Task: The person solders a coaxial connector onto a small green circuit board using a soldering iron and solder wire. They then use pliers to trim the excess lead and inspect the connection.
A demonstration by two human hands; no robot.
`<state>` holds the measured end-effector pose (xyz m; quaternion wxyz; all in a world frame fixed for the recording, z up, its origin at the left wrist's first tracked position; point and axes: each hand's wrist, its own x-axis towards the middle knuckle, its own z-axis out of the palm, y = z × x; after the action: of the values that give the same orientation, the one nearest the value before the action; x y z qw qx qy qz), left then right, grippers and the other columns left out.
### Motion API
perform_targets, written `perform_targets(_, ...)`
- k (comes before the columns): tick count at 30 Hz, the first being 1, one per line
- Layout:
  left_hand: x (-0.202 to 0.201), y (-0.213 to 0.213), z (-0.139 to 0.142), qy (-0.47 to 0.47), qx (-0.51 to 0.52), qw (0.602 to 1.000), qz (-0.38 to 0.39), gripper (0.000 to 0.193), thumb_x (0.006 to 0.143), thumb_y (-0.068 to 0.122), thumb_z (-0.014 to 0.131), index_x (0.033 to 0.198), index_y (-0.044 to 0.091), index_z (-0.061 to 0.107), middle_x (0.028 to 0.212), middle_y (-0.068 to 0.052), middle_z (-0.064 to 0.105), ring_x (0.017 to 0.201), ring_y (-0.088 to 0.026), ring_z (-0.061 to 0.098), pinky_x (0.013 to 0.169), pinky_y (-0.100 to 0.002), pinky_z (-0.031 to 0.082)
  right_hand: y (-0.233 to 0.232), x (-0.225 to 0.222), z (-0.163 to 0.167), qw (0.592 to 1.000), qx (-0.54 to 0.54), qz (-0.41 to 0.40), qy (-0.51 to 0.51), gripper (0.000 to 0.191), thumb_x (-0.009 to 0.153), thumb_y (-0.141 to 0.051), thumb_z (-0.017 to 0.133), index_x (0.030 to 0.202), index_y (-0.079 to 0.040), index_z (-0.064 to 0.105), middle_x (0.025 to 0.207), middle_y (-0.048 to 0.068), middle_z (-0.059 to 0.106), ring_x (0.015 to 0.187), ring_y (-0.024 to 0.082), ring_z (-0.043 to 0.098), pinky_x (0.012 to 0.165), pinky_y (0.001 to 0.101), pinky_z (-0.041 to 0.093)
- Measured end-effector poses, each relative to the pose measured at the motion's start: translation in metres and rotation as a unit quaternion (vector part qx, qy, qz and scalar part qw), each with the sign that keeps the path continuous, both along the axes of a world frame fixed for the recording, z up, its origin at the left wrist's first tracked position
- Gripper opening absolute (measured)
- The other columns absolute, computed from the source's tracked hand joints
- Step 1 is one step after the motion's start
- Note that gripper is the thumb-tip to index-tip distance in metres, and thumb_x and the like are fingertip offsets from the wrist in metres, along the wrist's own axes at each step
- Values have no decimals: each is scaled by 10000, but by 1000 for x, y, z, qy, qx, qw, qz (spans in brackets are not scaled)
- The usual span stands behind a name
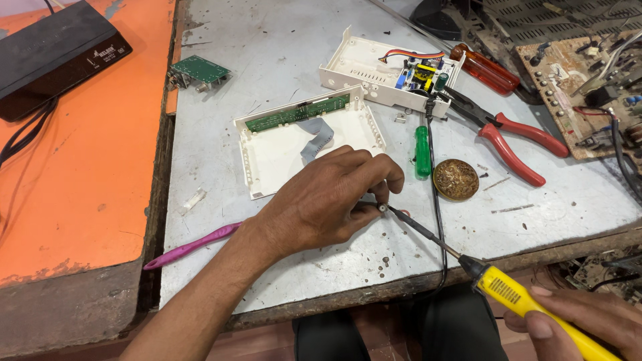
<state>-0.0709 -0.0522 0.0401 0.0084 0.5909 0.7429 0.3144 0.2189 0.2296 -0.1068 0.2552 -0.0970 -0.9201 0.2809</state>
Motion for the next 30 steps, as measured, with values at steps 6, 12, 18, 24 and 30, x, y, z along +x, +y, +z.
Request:
perform_targets(6, 0, 1, 1, -1, 2, 1000, -2, 416, 787, 93, 824, 1112, 164, 576, 930, 30, 755, 1006, -164, 702, 856, -351, 572, -26, 2, 15, 993, -77, -92, -13, 363, 973, -304, 675, 1159, 2, 735, 748, 128, 745, 733, 236, 770, 811, 394, 639)
perform_targets(12, -1, 1, 2, 4, 6, 1000, -5, 418, 779, 94, 829, 1105, 156, 575, 937, 23, 755, 1003, -171, 698, 841, -352, 571, -43, -11, 32, 996, -26, -82, 24, 306, 979, -279, 682, 1055, 15, 718, 894, 215, 728, 867, 296, 761, 925, 431, 620)
perform_targets(18, -1, 2, 2, 3, 5, 1000, -3, 400, 788, 94, 828, 1092, 157, 576, 918, 24, 754, 986, -168, 707, 828, -349, 575, -2, -13, 13, 998, 53, 15, 12, 337, 990, -321, 643, 968, 0, 740, 993, 229, 747, 988, 327, 769, 920, 433, 621)
perform_targets(24, -1, 2, 2, -1, 9, 1000, -3, 397, 787, 110, 834, 1083, 159, 575, 916, 20, 750, 979, -168, 710, 823, -348, 577, 13, -2, -6, 999, -40, 14, 23, 381, 1022, -340, 600, 1016, 13, 744, 1042, 246, 737, 1026, 358, 759, 932, 452, 629)
perform_targets(30, -3, 2, 3, 2, 13, 1000, -6, 405, 784, 95, 830, 1088, 151, 569, 923, 14, 737, 966, -172, 706, 818, -349, 580, -4, -14, 18, 999, -38, 10, 14, 389, 1004, -339, 609, 1058, 29, 722, 1060, 251, 740, 976, 348, 770, 893, 451, 642)
